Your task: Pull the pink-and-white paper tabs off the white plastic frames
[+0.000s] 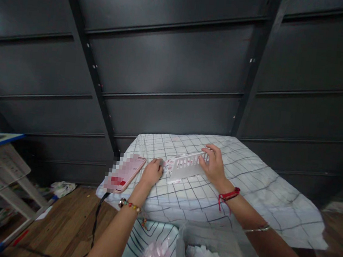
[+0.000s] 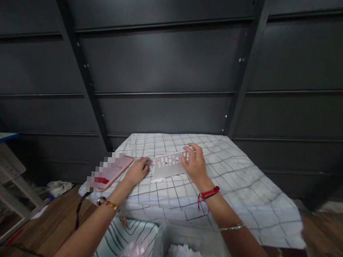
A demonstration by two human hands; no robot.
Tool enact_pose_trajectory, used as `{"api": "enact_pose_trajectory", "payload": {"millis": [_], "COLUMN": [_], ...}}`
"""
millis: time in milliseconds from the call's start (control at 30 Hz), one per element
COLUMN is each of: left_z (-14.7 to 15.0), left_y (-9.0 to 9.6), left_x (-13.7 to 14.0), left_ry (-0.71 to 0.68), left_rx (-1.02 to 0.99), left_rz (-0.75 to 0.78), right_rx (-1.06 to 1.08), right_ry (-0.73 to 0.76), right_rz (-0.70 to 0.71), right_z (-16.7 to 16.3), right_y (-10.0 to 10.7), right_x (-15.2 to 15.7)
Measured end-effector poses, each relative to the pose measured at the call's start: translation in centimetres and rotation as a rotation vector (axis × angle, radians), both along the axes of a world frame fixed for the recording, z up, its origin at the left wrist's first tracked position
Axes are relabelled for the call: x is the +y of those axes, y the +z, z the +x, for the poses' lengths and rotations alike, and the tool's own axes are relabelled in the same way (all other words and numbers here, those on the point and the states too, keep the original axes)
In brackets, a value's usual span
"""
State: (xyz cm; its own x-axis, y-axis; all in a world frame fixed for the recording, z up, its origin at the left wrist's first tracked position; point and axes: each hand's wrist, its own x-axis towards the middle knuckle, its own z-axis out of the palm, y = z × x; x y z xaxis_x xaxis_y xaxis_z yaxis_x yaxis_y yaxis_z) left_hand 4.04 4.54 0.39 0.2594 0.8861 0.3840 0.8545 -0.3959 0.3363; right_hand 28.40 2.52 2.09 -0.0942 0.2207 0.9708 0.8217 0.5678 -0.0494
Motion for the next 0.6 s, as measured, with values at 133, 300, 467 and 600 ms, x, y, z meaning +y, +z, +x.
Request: {"api": "enact_pose_trajectory", "payload": {"millis": [133,300,467,600], "left_z": [0.02,-0.06,-0.04,-0.01], "left_y": [-0.02,-0.25,-0.09,0.15], "left_x": [0.06,0.24,0.14,-0.03], "left_ry": [0.000,-0.027,-0.055,-0.091], "left_rx": [-0.007,-0.043,-0.074,-0.097], "left_rz": [0.025,0.068,0.098,0.124], "right_rx": [0.010,0.002,0.018,0.020], "right_ry": [0.015,0.032,0.057,0.069], "right_rz": [0.033,0.078,0.071,0.062], "right_z": [0.26,0.17,0.36,0.52], "right_y": [-0.14,-0.09,-0.13,-0.11], "right_x": [-0.04,-0.18,-0.41,-0.62]}}
